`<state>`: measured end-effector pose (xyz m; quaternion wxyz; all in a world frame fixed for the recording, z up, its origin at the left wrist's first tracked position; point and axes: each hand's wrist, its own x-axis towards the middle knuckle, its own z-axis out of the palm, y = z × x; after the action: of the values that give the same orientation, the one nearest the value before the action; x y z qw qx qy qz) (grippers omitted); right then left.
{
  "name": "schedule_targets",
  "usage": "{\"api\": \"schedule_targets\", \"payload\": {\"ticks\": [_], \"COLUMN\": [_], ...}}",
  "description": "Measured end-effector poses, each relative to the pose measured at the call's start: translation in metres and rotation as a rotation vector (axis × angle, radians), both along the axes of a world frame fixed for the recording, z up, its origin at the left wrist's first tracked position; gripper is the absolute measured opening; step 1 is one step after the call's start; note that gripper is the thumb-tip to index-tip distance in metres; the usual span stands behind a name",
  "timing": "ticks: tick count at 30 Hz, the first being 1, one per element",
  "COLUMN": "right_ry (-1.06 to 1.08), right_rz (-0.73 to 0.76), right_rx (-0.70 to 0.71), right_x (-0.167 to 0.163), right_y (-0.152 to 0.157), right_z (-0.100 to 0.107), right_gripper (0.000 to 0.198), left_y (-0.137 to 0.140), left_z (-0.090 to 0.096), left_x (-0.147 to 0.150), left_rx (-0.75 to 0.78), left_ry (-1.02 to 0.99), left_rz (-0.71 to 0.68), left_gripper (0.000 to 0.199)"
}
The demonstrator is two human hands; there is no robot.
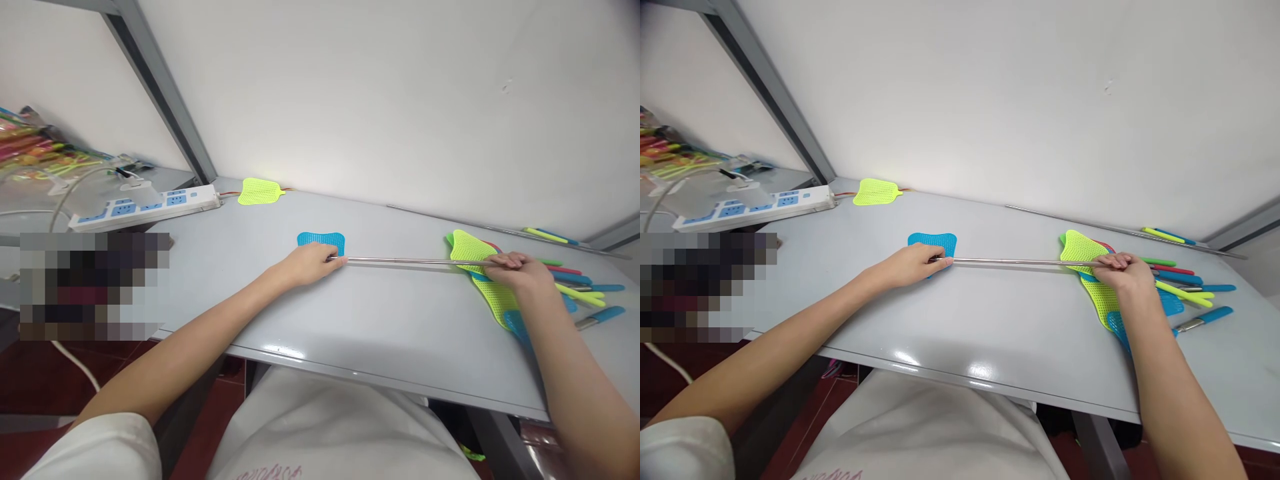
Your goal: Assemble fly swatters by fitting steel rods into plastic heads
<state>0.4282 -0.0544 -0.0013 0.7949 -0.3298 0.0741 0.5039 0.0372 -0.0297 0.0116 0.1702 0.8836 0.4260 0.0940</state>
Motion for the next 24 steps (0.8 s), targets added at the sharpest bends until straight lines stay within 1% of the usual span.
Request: {"api": "schedule_targets", "payload": {"ticks": [9, 18, 24], "right_ry": [0.016, 0.036, 0.029], "right_rz": [-0.010, -0.013, -0.037], "right_rx": [0.003, 0.006, 0.027], "right_x": [-0.001, -0.007, -0.004], "right_y": [-0.001, -0.002, -0.005], "right_z": [0.002, 0.004, 0.010], "right_gripper": [0.018, 0.020, 0.019], "left_y": [0.000, -0.001, -0.004], "left_z": [0.002, -0.002, -0.002], "left_x": [0.000, 0.001, 0.003], "left_rx": [-0.007, 0.035, 0.060], "left_ry": [0.008, 0.011, 0.031], "left_rz": [0.009, -0.002, -0.026], "left_gripper": [0.040, 0.040, 0.040]}}
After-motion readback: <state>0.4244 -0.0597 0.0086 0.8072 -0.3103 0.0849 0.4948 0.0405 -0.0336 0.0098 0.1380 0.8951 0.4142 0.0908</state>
